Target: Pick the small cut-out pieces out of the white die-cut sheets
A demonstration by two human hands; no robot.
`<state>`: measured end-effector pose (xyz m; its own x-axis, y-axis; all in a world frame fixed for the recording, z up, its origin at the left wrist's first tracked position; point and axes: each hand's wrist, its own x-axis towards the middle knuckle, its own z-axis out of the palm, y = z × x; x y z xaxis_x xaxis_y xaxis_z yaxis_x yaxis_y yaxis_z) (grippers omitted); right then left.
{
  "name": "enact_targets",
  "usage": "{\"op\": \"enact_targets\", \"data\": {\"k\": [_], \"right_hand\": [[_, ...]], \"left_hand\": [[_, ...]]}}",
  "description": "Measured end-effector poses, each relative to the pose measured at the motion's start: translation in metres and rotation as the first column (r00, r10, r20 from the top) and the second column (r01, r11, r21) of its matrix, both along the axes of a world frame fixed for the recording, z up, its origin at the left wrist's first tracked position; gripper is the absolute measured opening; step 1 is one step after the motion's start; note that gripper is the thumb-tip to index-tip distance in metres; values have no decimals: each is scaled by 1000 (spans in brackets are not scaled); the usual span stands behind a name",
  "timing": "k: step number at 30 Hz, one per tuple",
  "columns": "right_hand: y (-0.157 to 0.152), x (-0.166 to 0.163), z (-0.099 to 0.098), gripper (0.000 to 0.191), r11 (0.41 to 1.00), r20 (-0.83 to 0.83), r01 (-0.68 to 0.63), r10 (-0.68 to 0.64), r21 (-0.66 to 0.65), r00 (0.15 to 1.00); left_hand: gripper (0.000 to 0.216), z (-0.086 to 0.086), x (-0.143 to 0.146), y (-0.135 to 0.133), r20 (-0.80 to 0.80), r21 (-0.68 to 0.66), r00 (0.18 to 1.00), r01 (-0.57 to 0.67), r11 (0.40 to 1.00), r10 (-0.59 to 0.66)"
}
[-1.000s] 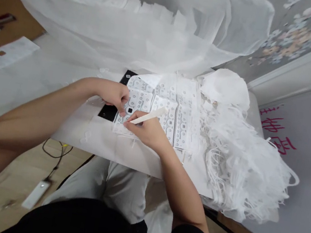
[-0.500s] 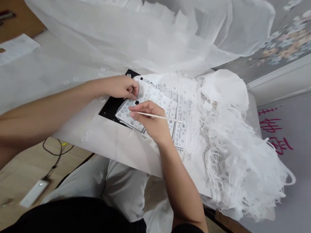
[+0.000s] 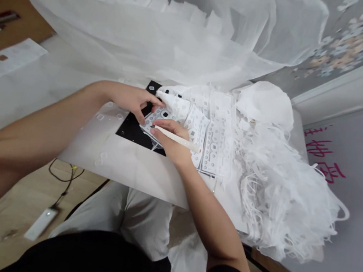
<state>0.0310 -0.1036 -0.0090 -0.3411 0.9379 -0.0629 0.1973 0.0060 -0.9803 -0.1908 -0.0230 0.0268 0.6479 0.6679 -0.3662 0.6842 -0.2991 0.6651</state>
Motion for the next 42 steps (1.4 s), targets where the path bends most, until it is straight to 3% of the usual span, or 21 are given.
{"op": "enact_targets", "data": {"k": [5,11,24,31,35,39,42], "right_hand": [[4,-2,-7,28,998,81,27,-31,56,996],[4,-5,-12,26,995,65,9,-16,103,998],[2,-10,-7,27,988,151,14,-38,155,988],[-3,-11,-3,21,949,294,-62,-33,309,955],[-4,-8,-1,19,848,496,-258,-7,464,868],[-5,-6,-2,25,646,683,-494,-59,583,728],[-6,-7,-7,26,513,713,-560,-158,651,683]], "left_hand": [[94,-1,2,-1,-2,-9,1000,4,1000,-4],[94,-7,1,2,-9,26,1000,17,1000,-17],[92,-3,2,1,-21,24,999,25,999,-25],[92,-6,1,0,19,1,1000,15,1000,-15],[92,-7,1,1,37,10,999,27,1000,-27],[94,-7,1,1,11,22,1000,27,999,-27],[96,-7,2,1,8,34,999,45,998,-46]]}}
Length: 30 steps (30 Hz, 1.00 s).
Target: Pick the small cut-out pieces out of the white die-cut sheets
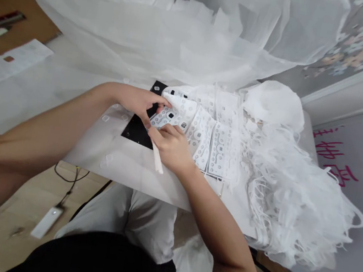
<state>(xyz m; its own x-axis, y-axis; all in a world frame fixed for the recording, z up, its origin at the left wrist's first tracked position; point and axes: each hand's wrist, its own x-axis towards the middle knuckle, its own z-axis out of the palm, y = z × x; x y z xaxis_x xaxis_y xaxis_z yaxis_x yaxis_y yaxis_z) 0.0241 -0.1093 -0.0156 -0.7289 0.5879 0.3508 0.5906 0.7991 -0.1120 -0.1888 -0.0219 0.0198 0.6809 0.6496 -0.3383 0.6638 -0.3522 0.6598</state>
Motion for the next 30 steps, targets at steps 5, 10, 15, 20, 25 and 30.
{"op": "enact_targets", "data": {"k": [5,10,15,20,25,30], "right_hand": [[0,-3,-6,23,997,-32,21,-19,72,999],[-1,-8,-5,24,993,-95,89,-81,83,992],[-7,-13,-8,23,983,-112,157,-146,97,983],[0,-12,-11,24,959,-134,281,-275,24,952],[13,6,-9,22,899,-379,302,-412,-315,829],[1,31,-7,27,790,-530,105,-498,-604,686]], "left_hand": [[94,1,1,1,-40,-22,999,10,1000,-11],[100,1,1,1,-48,-43,998,30,999,-32],[102,-3,1,3,-51,-15,997,53,998,-54],[102,-2,4,3,-96,3,994,48,999,-48],[106,1,3,0,-108,38,992,64,997,-59],[96,4,1,-3,-117,66,992,56,996,-48]]}}
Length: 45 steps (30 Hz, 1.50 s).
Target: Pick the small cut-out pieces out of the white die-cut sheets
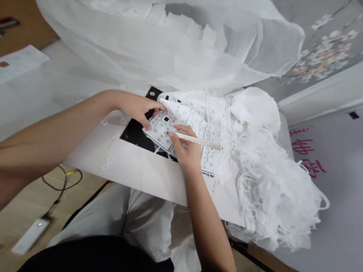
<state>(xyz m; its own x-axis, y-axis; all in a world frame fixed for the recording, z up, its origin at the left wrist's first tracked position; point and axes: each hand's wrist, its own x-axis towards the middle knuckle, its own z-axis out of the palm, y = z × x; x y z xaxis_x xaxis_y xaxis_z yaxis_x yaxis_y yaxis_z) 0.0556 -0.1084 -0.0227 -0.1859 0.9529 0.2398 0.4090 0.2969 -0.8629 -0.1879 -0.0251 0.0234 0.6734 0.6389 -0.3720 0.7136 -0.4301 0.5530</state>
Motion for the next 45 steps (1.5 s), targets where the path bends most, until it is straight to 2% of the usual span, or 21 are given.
{"op": "enact_targets", "data": {"k": [3,9,18,22,25,28,31,33,36,41,45], "right_hand": [[-13,8,1,22,999,24,-19,20,-42,1000],[-19,7,0,18,996,16,-49,50,-80,999],[-18,9,0,17,994,37,-55,59,-95,998],[-18,8,0,15,997,95,-82,83,-18,992],[-20,7,0,11,983,215,-132,103,124,971],[-24,4,3,12,940,409,-225,106,256,906],[-30,1,6,17,911,584,-290,70,293,808],[-33,-1,7,20,901,632,-296,33,315,774],[-38,-5,6,22,904,640,-253,-29,344,768],[-39,-12,0,23,938,600,-77,-152,338,786],[-27,-8,1,19,946,437,119,-248,300,864]], "left_hand": [[92,-1,5,-4,-12,60,999,-42,997,43],[105,-3,21,-16,-77,179,985,-140,974,155],[105,-1,24,-18,-115,183,979,-143,973,166],[104,-1,23,-18,-99,171,983,-138,976,156],[105,-2,23,-18,-66,172,987,-135,976,149],[105,-4,24,-19,-61,186,985,-147,971,161],[103,-5,26,-21,-73,207,981,-159,965,178],[102,-5,28,-22,-84,216,980,-157,964,179],[101,-3,30,-23,-91,212,980,-153,965,175],[102,-2,32,-25,-111,213,977,-154,965,180],[102,0,32,-29,-119,215,977,-149,965,177]]}}
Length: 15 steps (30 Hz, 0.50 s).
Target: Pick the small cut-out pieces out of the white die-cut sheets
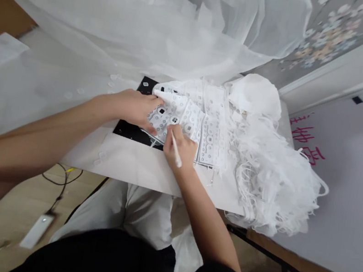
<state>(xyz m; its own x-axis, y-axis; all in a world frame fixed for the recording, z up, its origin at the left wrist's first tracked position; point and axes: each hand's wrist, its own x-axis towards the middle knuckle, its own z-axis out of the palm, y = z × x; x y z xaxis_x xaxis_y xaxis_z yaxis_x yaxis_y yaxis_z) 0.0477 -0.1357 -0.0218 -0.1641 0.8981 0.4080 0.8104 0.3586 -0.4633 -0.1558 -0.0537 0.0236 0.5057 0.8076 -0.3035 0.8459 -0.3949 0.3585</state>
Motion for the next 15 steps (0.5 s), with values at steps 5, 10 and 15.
{"op": "enact_targets", "data": {"k": [5,10,15], "right_hand": [[2,32,6,18,996,-453,-40,-1,-82,891],[-13,66,-3,17,965,-556,-117,-35,-236,831],[-17,70,-11,15,963,-521,-150,11,-225,854]], "left_hand": [[76,3,4,-4,94,47,987,127,991,-131],[53,0,20,-14,272,141,838,452,881,-473],[63,-10,30,-18,237,205,777,546,812,-583]]}}
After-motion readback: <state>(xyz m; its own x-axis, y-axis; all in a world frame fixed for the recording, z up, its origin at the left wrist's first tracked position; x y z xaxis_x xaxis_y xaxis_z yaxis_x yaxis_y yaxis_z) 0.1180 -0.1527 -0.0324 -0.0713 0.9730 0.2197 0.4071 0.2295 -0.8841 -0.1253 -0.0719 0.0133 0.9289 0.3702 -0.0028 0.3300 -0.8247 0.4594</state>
